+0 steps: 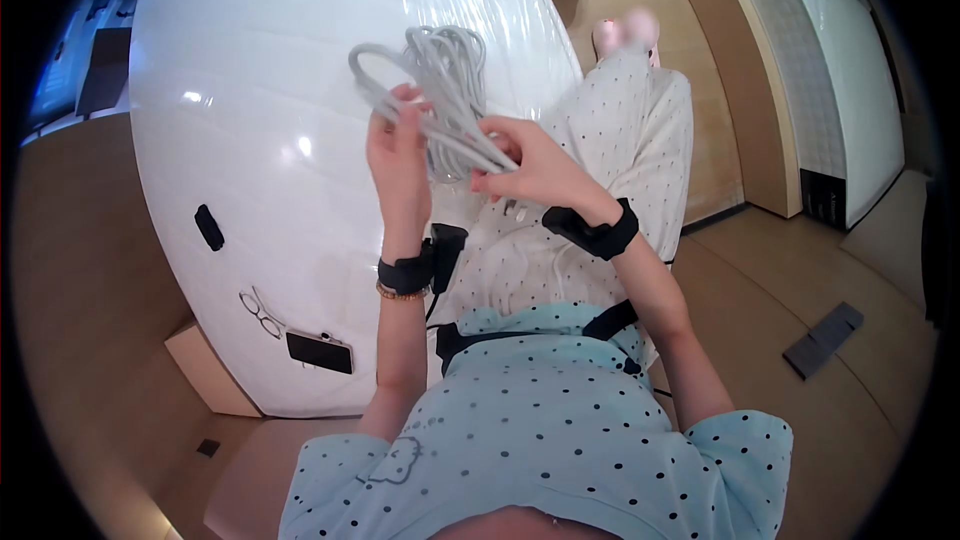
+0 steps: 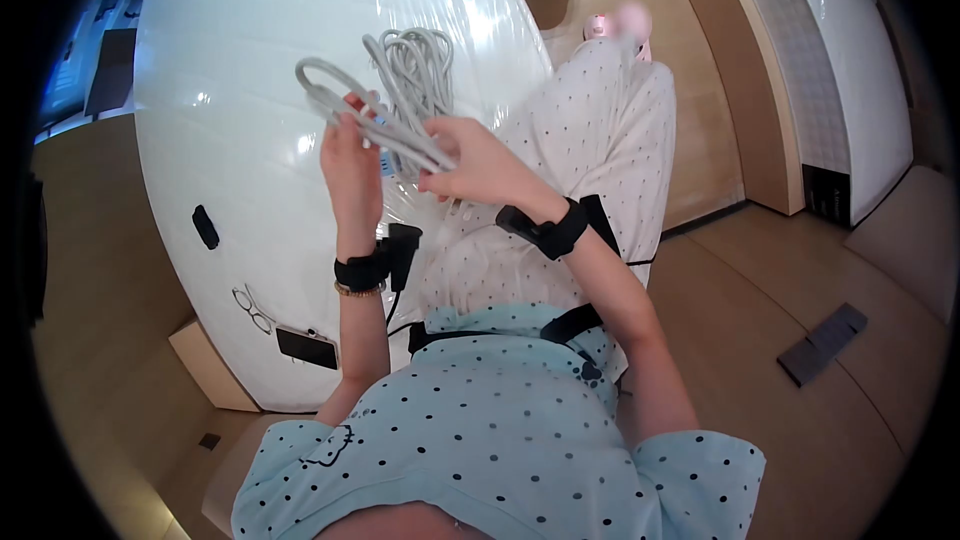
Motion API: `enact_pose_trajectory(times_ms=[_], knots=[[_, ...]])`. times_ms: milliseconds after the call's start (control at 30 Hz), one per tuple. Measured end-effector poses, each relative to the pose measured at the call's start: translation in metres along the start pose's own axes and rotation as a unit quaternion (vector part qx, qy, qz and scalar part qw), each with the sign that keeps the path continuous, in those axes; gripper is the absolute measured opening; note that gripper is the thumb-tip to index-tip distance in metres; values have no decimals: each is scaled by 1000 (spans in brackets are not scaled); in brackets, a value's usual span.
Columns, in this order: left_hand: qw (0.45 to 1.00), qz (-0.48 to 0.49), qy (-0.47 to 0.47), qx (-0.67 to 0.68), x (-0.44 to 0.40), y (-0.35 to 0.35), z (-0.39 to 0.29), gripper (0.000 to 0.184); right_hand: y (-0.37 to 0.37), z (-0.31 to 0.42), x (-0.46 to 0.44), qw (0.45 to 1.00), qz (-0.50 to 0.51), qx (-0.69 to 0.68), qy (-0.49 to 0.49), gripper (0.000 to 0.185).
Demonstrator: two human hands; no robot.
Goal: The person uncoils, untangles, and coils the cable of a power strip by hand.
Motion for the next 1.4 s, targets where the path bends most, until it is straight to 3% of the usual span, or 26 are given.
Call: enact_pose_trajectory(times_ms=[67,167,200,300,433,567,667,767,833,867,933,967,1067,1167,1200,1300,1367,1400], knots=[[998,-54,-10,34,-3,20,-1,40,7,11,5,999,-26,-33,17,34],[993,-50,30,103,-8,32,3,41,14,18,11,997,-30,-64,40,34],[997,-67,26,24,-8,33,0,38,15,21,12,996,-25,-71,48,35],[964,31,61,-255,-21,32,28,38,10,37,19,995,-4,-48,85,37],[931,138,81,-328,-21,5,70,41,11,58,36,991,-11,-36,128,35],[958,75,44,-273,-31,6,78,49,19,61,45,992,-5,-66,109,30],[943,-21,77,-324,-29,7,67,49,16,59,49,990,23,-104,93,30],[925,-4,33,-380,-29,1,69,49,12,50,53,992,53,-99,59,30],[944,-17,23,-329,-26,-1,65,44,7,42,53,994,75,-75,33,31],[952,-22,17,-303,-26,-1,62,42,5,39,50,992,93,-13,88,33],[987,53,152,-24,-27,-8,82,34,-9,52,48,984,127,68,106,31],[965,88,216,118,-22,-19,90,30,-18,57,47,977,144,107,114,30],[979,87,171,69,-22,-16,86,21,-20,53,44,977,139,127,97,26],[986,160,8,-50,-27,-20,61,21,-8,56,46,983,94,110,108,29],[985,166,35,31,-13,-36,40,34,-3,57,47,986,80,91,113,32],[959,223,87,152,-4,-47,47,48,8,64,48,984,31,110,140,34],[935,198,107,275,-2,-38,55,55,25,55,47,978,-28,182,93,33],[943,183,88,265,0,-35,50,55,33,52,46,972,-57,218,70,33]])
Point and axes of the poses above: each hand's wrist, its own x-axis away from the middle knuckle, its own y-axis out of the back of the hand, z = x × y, the point moved 10 cm from there along -x, towards the middle knuckle, and after that the axes turned 8 degrees about z, right-handed, at the moved point
